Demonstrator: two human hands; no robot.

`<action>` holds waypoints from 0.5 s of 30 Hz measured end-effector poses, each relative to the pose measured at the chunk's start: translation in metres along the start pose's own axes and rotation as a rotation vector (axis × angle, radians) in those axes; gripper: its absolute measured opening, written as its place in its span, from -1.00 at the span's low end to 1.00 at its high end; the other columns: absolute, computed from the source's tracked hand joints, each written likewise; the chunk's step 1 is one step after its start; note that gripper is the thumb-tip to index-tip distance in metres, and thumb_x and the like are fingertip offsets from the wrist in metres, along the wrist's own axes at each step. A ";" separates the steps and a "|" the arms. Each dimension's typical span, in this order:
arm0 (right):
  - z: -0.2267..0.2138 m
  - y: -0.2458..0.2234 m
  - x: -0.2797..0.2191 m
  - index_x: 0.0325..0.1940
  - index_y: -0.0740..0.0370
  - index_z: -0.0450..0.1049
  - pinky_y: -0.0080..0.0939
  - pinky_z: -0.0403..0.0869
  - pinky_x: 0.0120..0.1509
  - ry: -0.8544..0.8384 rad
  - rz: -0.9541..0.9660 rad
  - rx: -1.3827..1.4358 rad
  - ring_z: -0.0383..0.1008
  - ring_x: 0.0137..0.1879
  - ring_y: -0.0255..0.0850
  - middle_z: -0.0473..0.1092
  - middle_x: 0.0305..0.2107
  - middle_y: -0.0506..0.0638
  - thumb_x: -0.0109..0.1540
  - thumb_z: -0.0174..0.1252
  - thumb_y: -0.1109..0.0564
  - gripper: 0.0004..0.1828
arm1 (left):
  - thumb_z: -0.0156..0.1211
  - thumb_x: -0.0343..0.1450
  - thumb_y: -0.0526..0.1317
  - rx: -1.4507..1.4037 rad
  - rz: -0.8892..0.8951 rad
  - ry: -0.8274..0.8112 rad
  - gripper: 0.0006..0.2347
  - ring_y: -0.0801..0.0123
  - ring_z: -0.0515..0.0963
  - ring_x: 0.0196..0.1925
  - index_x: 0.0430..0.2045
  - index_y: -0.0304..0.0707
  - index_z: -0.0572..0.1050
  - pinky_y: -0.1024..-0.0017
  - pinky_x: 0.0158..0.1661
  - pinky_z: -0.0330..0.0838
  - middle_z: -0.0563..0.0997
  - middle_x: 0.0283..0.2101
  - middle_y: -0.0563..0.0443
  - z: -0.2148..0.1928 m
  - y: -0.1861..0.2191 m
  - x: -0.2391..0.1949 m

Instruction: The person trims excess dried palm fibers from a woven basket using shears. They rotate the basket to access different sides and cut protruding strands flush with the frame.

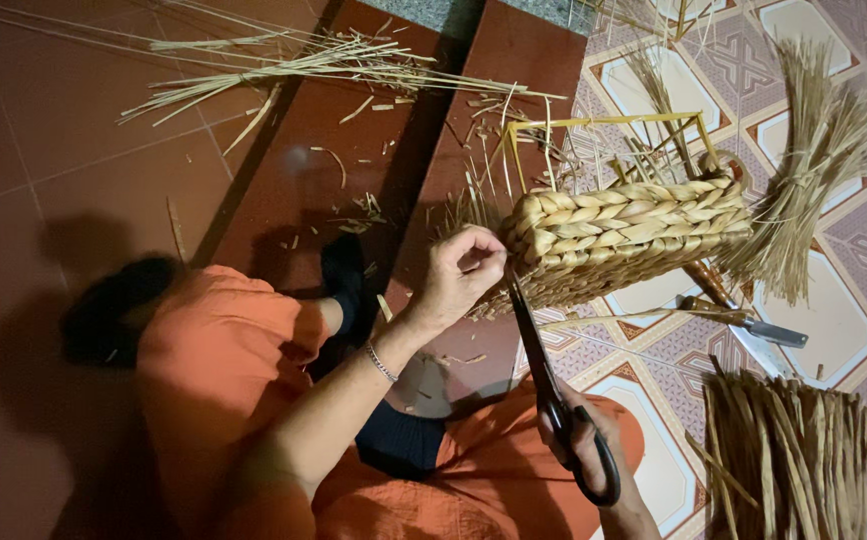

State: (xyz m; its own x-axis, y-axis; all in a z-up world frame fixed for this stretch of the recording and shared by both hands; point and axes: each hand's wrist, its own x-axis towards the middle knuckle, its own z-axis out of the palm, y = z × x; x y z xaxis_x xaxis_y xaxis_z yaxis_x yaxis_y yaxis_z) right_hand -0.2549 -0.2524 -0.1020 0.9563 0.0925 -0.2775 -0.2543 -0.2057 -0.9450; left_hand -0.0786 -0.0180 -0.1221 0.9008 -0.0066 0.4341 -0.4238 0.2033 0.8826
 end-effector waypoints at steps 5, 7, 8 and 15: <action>0.006 -0.014 0.011 0.02 0.39 0.46 -0.40 0.08 -0.59 -0.048 -0.068 -0.011 0.12 -0.63 -0.44 0.21 -0.67 -0.18 0.13 -0.20 -0.71 0.07 | 0.27 0.34 -0.50 0.034 0.048 0.031 -0.91 0.49 0.56 -0.13 -0.43 -0.42 0.48 0.57 -0.18 0.56 0.49 -0.16 0.01 0.001 0.007 -0.001; 0.009 -0.017 0.015 -0.12 0.38 0.45 -0.38 0.07 -0.60 -0.067 -0.076 0.019 0.11 -0.64 -0.43 0.19 -0.69 -0.18 0.16 -0.19 -0.68 0.01 | 0.27 0.34 -0.50 0.057 0.043 0.032 -0.91 0.49 0.56 -0.13 -0.43 -0.42 0.47 0.57 -0.17 0.57 0.48 -0.15 0.01 0.001 0.010 -0.001; 0.009 -0.019 0.017 -0.14 0.37 0.45 -0.39 0.07 -0.59 -0.069 -0.105 -0.009 0.12 -0.63 -0.43 0.20 -0.68 -0.18 0.19 -0.20 -0.67 -0.02 | 0.27 0.33 -0.50 0.058 0.046 0.032 -0.91 0.48 0.55 -0.12 -0.44 -0.41 0.47 0.57 -0.18 0.57 0.47 -0.15 0.01 0.001 0.012 0.000; 0.020 -0.023 0.030 0.08 0.33 0.46 -0.44 0.18 -0.59 -0.007 -0.157 -0.078 0.23 -0.63 -0.45 0.31 -0.65 -0.17 0.25 -0.18 -0.54 -0.12 | 0.27 0.33 -0.48 0.090 0.043 0.024 -0.89 0.46 0.53 -0.08 -0.47 -0.37 0.44 0.56 -0.15 0.61 0.42 -0.12 -0.02 -0.001 0.017 0.002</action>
State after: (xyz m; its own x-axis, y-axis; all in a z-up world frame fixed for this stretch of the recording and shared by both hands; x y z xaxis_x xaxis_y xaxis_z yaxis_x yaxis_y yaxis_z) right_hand -0.2229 -0.2258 -0.0923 0.9822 0.1365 -0.1290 -0.0896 -0.2631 -0.9606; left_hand -0.0838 -0.0132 -0.1068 0.8831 0.0238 0.4686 -0.4681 0.1143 0.8763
